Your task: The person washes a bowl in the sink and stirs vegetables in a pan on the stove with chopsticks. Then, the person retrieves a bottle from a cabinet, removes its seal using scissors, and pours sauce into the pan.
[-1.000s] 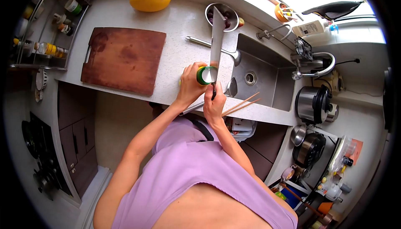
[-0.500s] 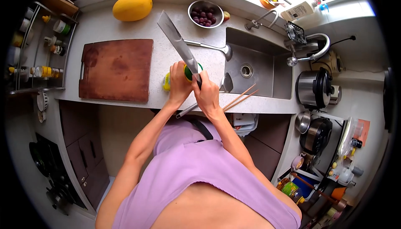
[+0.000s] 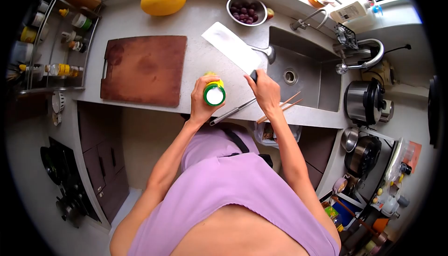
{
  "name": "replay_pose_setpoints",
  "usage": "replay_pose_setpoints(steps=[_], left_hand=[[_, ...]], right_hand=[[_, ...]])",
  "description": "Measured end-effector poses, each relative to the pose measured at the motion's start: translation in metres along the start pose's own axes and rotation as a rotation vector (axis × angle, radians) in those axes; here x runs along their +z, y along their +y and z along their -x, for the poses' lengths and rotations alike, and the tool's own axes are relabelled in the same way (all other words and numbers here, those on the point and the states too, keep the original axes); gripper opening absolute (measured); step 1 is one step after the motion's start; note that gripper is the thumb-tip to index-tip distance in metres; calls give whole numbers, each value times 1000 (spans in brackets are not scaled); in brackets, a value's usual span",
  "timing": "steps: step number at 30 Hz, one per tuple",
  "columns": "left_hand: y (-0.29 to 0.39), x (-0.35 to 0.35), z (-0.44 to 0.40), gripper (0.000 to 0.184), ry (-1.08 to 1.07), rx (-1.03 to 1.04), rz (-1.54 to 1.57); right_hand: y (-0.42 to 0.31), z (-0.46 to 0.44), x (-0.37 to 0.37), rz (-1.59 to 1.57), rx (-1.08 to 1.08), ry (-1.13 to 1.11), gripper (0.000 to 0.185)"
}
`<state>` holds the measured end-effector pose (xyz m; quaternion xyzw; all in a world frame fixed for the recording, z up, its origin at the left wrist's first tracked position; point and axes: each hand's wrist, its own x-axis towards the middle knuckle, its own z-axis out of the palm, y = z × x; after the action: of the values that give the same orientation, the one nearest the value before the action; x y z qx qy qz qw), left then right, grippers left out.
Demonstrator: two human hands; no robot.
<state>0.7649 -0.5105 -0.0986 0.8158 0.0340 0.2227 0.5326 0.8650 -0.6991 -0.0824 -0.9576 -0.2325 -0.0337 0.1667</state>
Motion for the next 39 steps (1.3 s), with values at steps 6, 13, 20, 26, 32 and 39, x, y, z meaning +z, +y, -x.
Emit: replay_pose_setpoints(steps=[6, 13, 20, 26, 32, 39], left_hand=[[9, -24, 14, 54, 47, -3, 38], [9, -36, 24, 55, 107, 21, -27], [7, -21, 17, 60, 228, -168, 7], [0, -8, 13, 59, 251, -166, 40], [-7, -1, 17, 54, 268, -185, 18], [-12, -16, 21, 50, 180, -92, 39]], right_hand=[[-25, -62, 109, -85, -471, -22, 38], [-81, -101, 150, -226, -637, -173, 31], [-107, -29, -7, -947, -303, -199, 28], [-113, -14, -6, -562, -335, 70, 17], [-112, -21, 6, -506, -430, 117, 15], [-114, -28, 14, -794, -185, 25, 13]])
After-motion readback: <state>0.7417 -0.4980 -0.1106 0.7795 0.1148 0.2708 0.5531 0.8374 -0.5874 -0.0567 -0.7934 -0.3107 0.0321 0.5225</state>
